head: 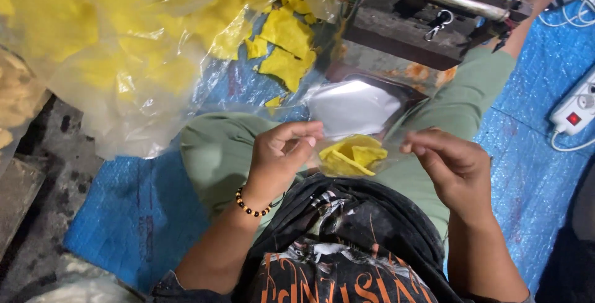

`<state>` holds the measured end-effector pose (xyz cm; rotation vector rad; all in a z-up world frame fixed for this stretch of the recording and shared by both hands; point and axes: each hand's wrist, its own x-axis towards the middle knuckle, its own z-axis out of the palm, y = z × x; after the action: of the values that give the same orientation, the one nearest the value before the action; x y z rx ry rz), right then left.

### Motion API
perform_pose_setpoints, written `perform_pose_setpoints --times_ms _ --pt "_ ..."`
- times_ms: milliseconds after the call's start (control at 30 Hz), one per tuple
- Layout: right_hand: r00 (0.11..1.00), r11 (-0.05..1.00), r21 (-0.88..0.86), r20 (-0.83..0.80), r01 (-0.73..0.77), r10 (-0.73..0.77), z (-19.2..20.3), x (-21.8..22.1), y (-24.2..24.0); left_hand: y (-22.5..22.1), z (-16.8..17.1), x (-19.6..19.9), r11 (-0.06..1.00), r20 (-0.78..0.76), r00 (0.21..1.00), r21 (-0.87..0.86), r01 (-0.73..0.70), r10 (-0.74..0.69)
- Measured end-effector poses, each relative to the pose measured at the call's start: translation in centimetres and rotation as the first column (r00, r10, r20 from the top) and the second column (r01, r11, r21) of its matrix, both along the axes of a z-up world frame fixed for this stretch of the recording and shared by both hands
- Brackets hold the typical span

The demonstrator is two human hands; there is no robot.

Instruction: Packing yellow items into plastic bags and sealing them using a manual heat sealer.

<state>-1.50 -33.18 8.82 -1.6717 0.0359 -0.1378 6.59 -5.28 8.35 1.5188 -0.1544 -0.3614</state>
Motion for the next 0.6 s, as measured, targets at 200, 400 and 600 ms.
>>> perform_pose_setpoints --times_ms 200,400,600 --pt "0.988 0.976 -0.182 0.123 0.118 -0.097 -1.1 -0.3 -1.0 -3.1 1.0 1.1 0.977 0.375 0.926 0.211 -0.039 -0.044" --pt "0.946 0.785 -0.560 0.310 0.264 -0.097 -1.1 0.2 -2.4 -4.9 -1.0 5.1 0.858 0.712 0.588 0.511 -0.058 -0.384" --pt "0.895 0.850 0.359 0.078 0.386 -0.439 -5.0 6.0 -5.4 -11.9 -3.2 9.0 0.962 0.497 0.824 0.170 0.215 -0.272"
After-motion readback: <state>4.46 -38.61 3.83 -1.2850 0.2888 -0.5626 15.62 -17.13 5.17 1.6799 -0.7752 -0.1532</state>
